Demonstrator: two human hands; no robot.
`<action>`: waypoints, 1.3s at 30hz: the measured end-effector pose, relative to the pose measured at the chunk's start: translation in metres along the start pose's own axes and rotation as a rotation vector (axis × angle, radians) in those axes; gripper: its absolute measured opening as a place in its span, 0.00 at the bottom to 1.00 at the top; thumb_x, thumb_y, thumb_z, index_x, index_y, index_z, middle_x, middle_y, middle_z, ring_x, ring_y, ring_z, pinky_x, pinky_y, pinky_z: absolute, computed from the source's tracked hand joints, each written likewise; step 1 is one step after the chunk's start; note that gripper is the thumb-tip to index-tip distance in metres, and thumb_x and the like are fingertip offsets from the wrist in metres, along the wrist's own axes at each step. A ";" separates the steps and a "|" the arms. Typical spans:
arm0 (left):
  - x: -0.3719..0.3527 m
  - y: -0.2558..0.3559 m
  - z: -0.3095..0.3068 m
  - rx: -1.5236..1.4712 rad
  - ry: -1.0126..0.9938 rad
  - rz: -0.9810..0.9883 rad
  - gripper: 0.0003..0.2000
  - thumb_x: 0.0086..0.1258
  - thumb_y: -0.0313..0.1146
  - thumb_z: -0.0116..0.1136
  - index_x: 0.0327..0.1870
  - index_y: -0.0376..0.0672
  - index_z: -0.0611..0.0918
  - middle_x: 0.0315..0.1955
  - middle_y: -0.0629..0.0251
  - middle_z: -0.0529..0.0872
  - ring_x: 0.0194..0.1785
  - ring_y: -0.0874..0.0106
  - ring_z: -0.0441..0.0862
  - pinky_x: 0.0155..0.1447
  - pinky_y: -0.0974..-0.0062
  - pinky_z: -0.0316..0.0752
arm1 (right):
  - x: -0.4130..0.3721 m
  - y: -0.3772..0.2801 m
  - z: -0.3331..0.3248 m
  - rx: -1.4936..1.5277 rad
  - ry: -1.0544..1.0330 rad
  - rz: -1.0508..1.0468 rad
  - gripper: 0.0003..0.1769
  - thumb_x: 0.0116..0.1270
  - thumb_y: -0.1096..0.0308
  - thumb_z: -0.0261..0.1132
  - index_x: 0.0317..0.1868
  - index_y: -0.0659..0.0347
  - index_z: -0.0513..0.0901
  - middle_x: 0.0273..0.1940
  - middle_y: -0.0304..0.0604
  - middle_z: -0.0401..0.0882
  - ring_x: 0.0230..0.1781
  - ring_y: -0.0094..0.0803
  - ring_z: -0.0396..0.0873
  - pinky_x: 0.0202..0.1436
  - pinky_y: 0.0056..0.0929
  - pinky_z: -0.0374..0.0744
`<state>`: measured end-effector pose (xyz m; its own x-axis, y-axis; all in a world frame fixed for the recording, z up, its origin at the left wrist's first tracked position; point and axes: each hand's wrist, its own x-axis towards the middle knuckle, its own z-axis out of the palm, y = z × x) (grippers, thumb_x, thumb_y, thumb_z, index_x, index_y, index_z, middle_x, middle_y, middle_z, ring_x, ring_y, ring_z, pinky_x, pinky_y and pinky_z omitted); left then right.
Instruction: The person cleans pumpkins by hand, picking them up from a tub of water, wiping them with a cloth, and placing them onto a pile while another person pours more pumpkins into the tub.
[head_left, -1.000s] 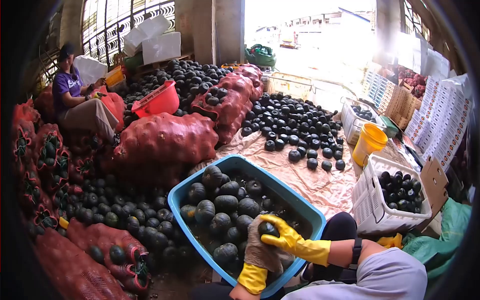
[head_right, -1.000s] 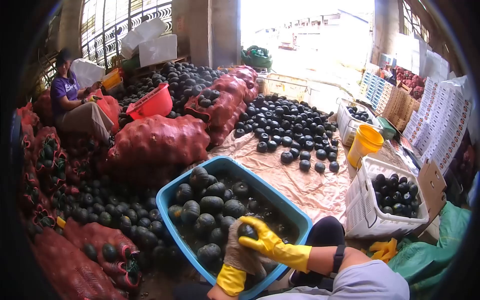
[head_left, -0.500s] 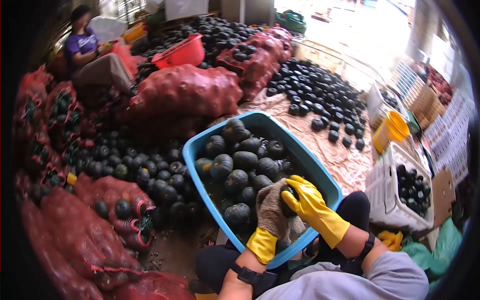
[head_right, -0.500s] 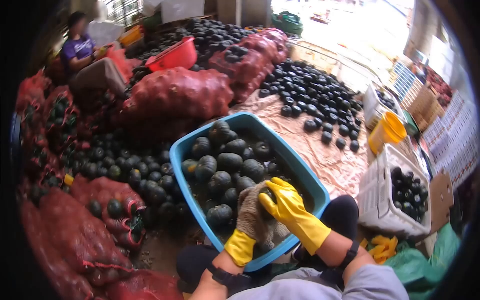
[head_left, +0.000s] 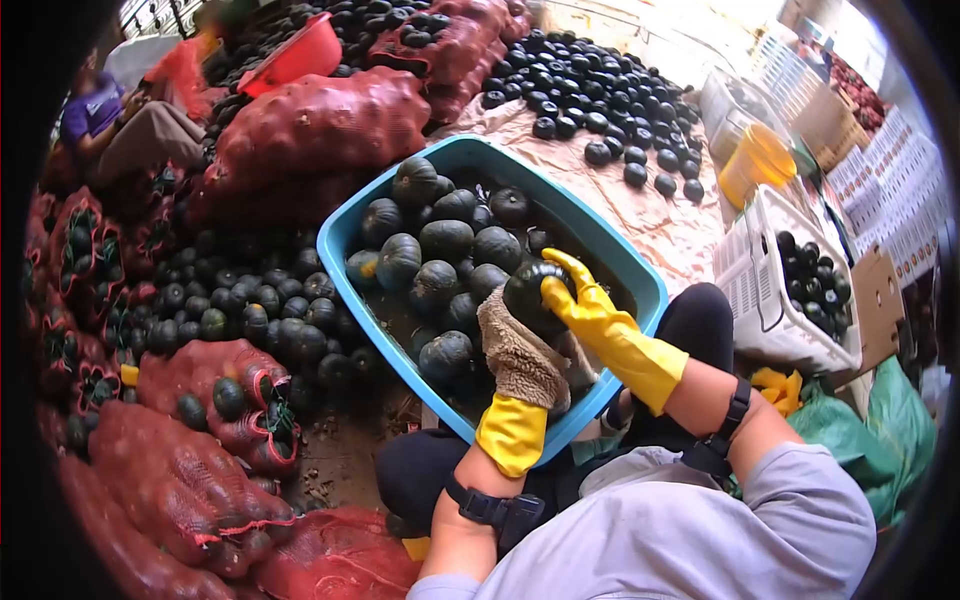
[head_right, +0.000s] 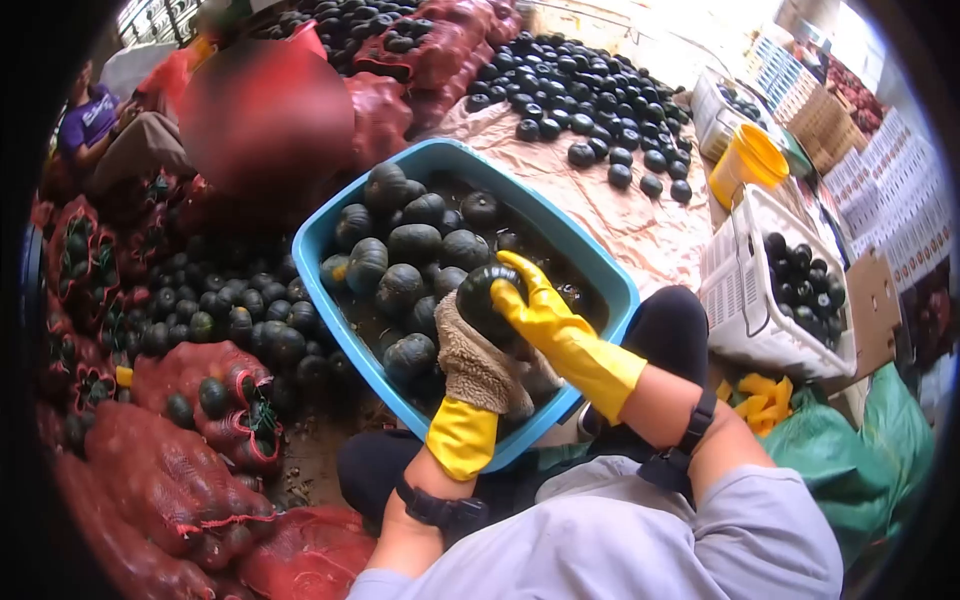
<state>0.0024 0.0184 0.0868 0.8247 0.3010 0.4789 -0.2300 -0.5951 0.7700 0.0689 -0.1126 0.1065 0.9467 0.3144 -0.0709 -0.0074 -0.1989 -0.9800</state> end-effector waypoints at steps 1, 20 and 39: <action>0.000 -0.002 -0.005 0.054 -0.001 0.061 0.44 0.41 0.45 0.86 0.63 0.41 0.79 0.53 0.49 0.83 0.60 0.46 0.82 0.66 0.55 0.79 | -0.011 -0.021 -0.012 -0.252 -0.138 -0.090 0.37 0.76 0.59 0.73 0.81 0.51 0.71 0.66 0.48 0.82 0.68 0.39 0.80 0.76 0.37 0.75; 0.021 0.006 -0.036 0.039 -0.130 0.417 0.34 0.48 0.47 0.84 0.58 0.49 0.84 0.53 0.57 0.87 0.58 0.51 0.84 0.66 0.54 0.77 | -0.029 -0.012 -0.004 0.677 -0.367 0.256 0.35 0.73 0.61 0.77 0.76 0.54 0.74 0.67 0.43 0.81 0.69 0.33 0.79 0.72 0.40 0.79; -0.003 0.019 0.005 0.309 -0.120 -0.056 0.39 0.54 0.33 0.76 0.72 0.43 0.75 0.54 0.49 0.85 0.60 0.48 0.82 0.66 0.60 0.75 | -0.017 0.074 0.027 -0.193 0.236 -0.227 0.38 0.76 0.59 0.74 0.80 0.59 0.71 0.74 0.56 0.74 0.77 0.46 0.71 0.82 0.42 0.68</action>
<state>-0.0022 0.0017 0.0979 0.8910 0.2606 0.3718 -0.0300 -0.7834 0.6208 0.0435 -0.1074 0.0301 0.9654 0.1529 0.2112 0.2511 -0.3272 -0.9110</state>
